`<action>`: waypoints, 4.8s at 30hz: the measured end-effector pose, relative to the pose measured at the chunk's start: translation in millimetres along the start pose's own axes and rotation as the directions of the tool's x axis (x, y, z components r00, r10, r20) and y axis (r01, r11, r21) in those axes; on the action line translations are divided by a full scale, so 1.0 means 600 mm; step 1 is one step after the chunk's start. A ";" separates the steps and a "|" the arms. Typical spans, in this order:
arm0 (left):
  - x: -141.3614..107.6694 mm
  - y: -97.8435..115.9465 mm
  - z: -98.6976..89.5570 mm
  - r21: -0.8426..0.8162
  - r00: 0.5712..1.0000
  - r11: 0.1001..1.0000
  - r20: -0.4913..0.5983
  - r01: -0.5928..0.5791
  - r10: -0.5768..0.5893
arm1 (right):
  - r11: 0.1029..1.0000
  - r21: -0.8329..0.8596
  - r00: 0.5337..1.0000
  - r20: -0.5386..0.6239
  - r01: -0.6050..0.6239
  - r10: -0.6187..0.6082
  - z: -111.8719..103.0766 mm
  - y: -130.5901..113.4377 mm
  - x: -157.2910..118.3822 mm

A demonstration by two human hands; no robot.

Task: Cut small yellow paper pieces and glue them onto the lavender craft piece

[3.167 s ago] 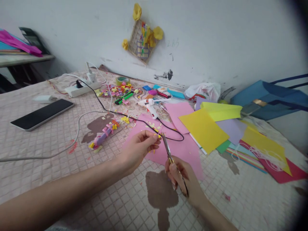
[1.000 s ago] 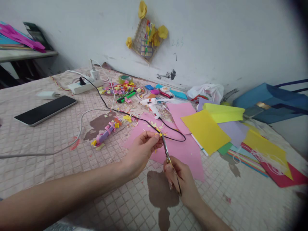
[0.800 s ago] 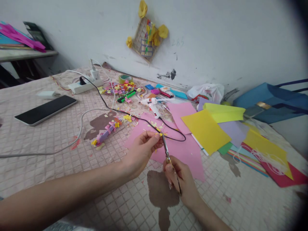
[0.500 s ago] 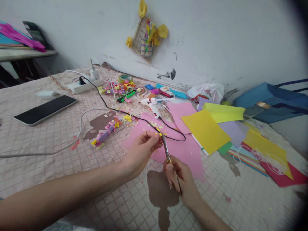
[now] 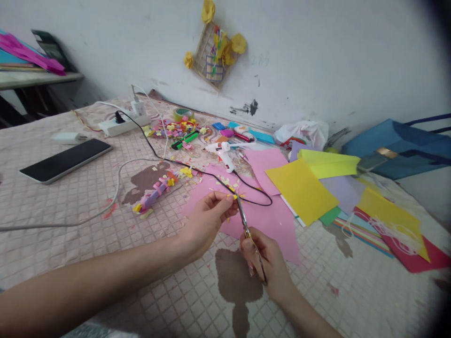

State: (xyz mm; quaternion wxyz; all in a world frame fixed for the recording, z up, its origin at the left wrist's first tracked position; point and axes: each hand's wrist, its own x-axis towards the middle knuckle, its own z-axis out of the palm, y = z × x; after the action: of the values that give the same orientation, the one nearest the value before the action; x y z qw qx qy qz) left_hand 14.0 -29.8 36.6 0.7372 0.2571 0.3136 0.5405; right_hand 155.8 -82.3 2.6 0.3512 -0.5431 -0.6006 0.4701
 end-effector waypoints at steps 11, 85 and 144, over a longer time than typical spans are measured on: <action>0.001 0.000 -0.001 0.005 1.000 1.000 -0.005 0.000 0.000 | 0.999 0.036 1.000 0.020 0.006 -0.007 0.000 0.000 -0.001; 0.059 0.075 -0.068 0.871 0.871 -0.096 0.465 -0.482 -0.156 | 0.969 0.246 0.975 -0.213 -0.015 0.069 -0.058 0.017 0.028; 0.018 0.016 -0.037 0.814 0.829 0.580 0.335 -0.015 -0.448 | 0.971 0.190 0.988 0.085 -0.143 0.128 -0.038 -0.015 0.027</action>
State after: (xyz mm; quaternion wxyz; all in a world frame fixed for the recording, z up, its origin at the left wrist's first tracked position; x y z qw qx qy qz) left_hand -6.1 -15.8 26.4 0.6642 0.6449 0.3428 0.1592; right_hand 171.7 -62.0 16.9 0.3482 -0.5283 -0.5252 0.5690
